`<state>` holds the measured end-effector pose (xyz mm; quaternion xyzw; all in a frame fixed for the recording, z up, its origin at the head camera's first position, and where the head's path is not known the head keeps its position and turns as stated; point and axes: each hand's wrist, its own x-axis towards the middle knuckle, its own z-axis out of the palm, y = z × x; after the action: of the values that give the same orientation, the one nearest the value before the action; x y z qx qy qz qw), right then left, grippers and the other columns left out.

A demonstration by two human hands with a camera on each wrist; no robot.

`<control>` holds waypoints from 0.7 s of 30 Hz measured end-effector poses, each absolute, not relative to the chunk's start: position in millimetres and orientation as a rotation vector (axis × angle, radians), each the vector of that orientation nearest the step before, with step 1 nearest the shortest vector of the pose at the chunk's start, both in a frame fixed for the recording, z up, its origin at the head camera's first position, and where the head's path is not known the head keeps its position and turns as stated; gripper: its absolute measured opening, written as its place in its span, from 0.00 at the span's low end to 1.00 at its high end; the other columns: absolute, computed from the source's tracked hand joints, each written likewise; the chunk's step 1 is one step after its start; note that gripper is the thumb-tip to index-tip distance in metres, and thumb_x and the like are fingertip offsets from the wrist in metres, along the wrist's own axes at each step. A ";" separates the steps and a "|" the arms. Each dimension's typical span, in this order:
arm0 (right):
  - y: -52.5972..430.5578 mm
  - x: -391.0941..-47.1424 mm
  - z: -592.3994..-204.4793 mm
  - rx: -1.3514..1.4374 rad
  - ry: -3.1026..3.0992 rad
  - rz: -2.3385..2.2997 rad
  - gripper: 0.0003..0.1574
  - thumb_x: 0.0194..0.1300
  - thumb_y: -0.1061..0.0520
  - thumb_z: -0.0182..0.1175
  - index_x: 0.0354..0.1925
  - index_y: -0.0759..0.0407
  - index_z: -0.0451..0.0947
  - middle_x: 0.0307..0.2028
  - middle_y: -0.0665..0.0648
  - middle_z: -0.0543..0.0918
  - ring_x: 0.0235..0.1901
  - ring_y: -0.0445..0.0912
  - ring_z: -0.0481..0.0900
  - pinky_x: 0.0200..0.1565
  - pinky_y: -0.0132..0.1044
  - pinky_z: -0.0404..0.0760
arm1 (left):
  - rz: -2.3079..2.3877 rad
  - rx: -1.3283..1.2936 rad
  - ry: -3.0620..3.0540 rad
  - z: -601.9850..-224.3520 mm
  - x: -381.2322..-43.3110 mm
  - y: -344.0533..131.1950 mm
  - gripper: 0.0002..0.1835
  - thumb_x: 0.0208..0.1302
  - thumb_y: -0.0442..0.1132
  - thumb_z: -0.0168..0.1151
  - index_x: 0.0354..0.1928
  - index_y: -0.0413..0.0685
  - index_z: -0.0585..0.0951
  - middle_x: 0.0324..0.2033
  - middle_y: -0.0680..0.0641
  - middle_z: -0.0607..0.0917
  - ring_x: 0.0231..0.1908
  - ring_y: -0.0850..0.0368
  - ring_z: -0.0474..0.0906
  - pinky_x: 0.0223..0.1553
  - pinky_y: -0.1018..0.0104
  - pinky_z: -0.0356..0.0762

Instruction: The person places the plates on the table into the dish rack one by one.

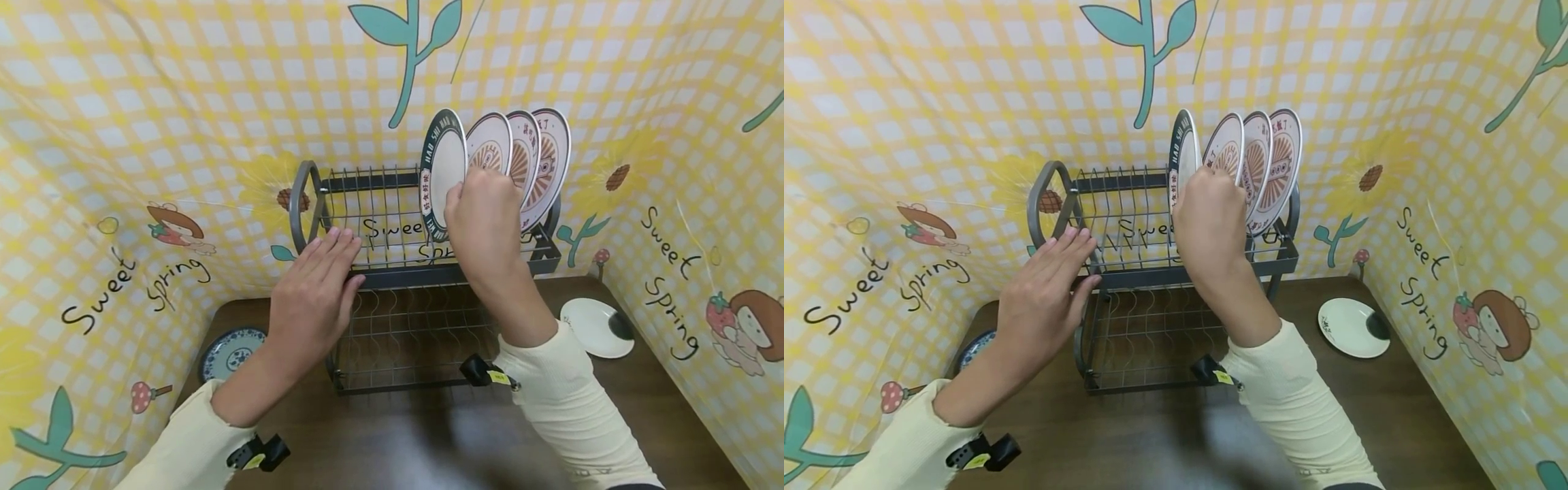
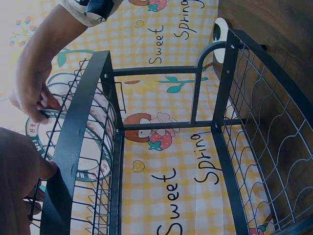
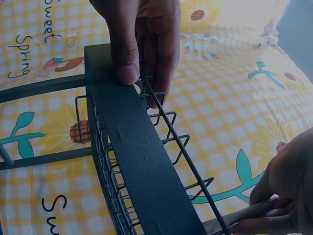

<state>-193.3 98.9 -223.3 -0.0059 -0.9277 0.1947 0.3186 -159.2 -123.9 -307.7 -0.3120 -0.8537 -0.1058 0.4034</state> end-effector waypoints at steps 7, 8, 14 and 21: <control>98.2 -186.4 -221.3 -0.038 -2.507 0.575 0.23 0.76 0.57 0.57 0.53 0.79 0.79 0.45 0.74 0.87 0.48 0.66 0.86 0.52 0.55 0.88 | -0.276 -0.790 -2.169 -306.7 -158.4 -123.8 0.25 0.68 0.37 0.68 0.64 0.34 0.79 0.62 0.35 0.82 0.66 0.40 0.78 0.72 0.49 0.72; 98.3 -186.1 -221.8 -0.039 -2.502 0.582 0.23 0.76 0.56 0.58 0.53 0.79 0.78 0.45 0.74 0.86 0.48 0.66 0.86 0.52 0.55 0.88 | -0.277 -0.790 -2.168 -306.9 -158.3 -124.0 0.25 0.68 0.37 0.68 0.64 0.35 0.79 0.62 0.36 0.82 0.66 0.40 0.78 0.73 0.49 0.71; 98.1 -182.7 -222.9 -0.060 -2.490 0.607 0.26 0.77 0.53 0.58 0.53 0.78 0.77 0.44 0.75 0.86 0.48 0.69 0.85 0.51 0.57 0.88 | -0.279 -0.791 -2.162 -307.0 -158.6 -124.6 0.26 0.67 0.37 0.69 0.64 0.34 0.79 0.62 0.35 0.82 0.66 0.40 0.78 0.72 0.48 0.72; 100.6 -179.1 -223.0 -0.061 -2.513 0.593 0.26 0.80 0.52 0.53 0.51 0.79 0.78 0.43 0.75 0.86 0.47 0.69 0.86 0.47 0.56 0.88 | -0.271 -0.786 -2.171 -306.6 -159.3 -124.5 0.27 0.66 0.38 0.70 0.64 0.35 0.79 0.62 0.36 0.82 0.66 0.40 0.78 0.72 0.49 0.71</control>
<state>-179.1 100.6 -223.0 -0.0225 -0.9352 0.2209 0.2759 -159.3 -124.5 -306.6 -0.3104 -0.8570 -0.1069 0.3973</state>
